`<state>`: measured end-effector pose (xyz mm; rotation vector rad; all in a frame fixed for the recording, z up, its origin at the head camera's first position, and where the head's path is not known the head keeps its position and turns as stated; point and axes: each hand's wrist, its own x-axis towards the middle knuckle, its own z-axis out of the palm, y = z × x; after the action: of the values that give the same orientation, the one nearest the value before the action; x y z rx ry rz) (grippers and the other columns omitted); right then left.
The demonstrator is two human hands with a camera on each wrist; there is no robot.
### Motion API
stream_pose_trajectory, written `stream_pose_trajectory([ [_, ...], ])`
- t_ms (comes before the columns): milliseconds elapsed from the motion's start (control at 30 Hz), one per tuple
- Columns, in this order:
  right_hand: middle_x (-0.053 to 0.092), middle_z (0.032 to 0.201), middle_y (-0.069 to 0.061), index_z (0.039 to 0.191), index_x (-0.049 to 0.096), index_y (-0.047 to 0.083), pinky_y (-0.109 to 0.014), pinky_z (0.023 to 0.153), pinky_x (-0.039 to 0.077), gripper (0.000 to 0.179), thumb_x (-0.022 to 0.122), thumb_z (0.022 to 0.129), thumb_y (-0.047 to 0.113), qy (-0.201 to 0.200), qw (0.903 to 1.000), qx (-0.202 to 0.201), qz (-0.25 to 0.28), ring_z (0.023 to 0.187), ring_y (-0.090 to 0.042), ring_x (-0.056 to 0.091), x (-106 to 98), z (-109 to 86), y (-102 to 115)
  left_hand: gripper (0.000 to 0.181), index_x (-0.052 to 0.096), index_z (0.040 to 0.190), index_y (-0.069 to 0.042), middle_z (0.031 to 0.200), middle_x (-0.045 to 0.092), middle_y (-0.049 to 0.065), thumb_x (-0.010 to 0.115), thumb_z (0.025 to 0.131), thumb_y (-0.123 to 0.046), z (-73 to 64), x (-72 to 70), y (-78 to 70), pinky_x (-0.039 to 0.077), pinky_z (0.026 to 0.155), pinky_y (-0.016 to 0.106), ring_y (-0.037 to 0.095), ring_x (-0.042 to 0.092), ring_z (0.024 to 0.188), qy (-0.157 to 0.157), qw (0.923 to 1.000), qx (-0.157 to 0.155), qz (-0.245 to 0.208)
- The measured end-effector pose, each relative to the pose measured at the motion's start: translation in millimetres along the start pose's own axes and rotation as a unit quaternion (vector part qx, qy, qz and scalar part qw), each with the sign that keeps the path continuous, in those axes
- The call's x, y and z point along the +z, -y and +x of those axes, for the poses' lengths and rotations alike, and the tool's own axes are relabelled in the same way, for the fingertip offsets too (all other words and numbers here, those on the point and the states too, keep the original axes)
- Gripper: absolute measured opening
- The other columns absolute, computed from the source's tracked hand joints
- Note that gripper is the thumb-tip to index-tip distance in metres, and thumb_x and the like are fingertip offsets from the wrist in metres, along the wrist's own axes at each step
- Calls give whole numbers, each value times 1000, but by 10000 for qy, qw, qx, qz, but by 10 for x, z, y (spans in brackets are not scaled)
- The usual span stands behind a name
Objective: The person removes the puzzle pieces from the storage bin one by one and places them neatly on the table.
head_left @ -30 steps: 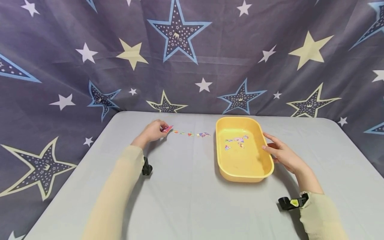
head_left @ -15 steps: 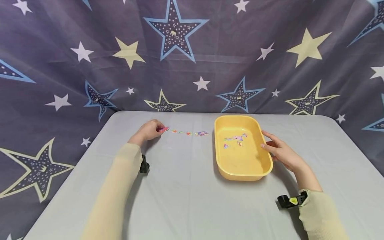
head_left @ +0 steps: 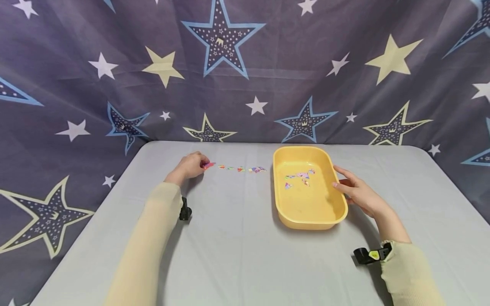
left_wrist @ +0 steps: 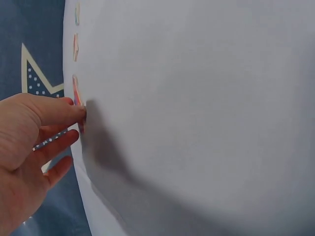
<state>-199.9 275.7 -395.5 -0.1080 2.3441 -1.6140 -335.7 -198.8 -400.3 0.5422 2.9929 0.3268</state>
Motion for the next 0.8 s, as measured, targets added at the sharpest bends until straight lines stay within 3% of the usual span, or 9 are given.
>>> stream_pose_trajectory([
  [233, 35, 133, -33, 147, 6, 16, -30, 69, 52, 69, 49, 94, 27, -23, 10000, 10, -48, 91, -12, 58, 8, -3, -4, 36, 62, 112, -5, 105, 60, 13, 60, 76, -6, 12, -32, -106, 41, 85, 48, 30, 56, 99, -175, 9996, 114, 183],
  [533, 33, 134, -33, 147, 5, 16, -31, 71, 52, 69, 48, 94, 27, -24, 10000, 26, -31, 92, -12, 58, 5, -17, 5, 34, 64, 110, -8, 106, 62, 9, 61, 77, -10, 65, -62, -450, 41, 87, 45, 28, 56, 102, -319, 9969, 717, 110],
  [800, 33, 134, -33, 147, 5, 16, -32, 72, 52, 70, 48, 94, 30, -7, 10000, -61, -13, 93, -13, 59, 18, -10, -6, 31, 64, 109, -9, 107, 63, 6, 59, 79, -11, 112, -94, -703, 44, 83, 38, 23, 58, 98, -453, 9943, 945, -169],
])
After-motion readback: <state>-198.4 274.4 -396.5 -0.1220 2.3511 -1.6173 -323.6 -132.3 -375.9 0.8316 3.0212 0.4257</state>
